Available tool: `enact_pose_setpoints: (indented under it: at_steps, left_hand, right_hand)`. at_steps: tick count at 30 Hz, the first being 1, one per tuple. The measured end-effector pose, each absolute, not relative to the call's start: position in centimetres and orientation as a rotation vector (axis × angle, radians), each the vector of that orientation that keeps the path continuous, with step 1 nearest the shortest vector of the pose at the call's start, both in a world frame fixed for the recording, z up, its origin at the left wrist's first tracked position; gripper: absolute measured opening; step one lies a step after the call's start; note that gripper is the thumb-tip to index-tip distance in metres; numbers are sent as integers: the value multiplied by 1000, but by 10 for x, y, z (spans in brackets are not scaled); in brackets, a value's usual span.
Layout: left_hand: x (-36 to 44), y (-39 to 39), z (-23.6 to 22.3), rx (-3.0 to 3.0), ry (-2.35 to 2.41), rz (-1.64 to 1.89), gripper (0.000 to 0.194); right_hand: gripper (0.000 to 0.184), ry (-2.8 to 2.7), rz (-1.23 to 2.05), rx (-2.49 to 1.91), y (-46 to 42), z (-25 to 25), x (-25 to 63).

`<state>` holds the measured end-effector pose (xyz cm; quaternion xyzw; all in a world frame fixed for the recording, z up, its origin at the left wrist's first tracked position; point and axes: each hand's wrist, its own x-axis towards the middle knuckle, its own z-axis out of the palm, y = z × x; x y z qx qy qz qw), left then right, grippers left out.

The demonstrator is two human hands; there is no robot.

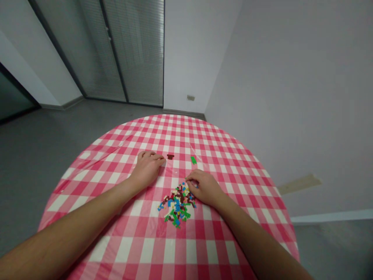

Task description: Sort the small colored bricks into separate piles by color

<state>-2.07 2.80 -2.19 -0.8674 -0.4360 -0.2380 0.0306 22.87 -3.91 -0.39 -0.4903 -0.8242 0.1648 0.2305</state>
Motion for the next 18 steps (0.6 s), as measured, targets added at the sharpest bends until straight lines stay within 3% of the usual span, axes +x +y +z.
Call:
enact_pose_setpoints:
  at_steps: [11,18]
  left_hand:
    - [-21,34,-27,-2703,-1381,-680,42]
    - [-19,38,-26,-2710,-1414,-691,34]
  right_hand:
    - [20,-2122,509,-1451,-38,-7,228]
    - [23,-2181,466,-1409,-37,-5,233]
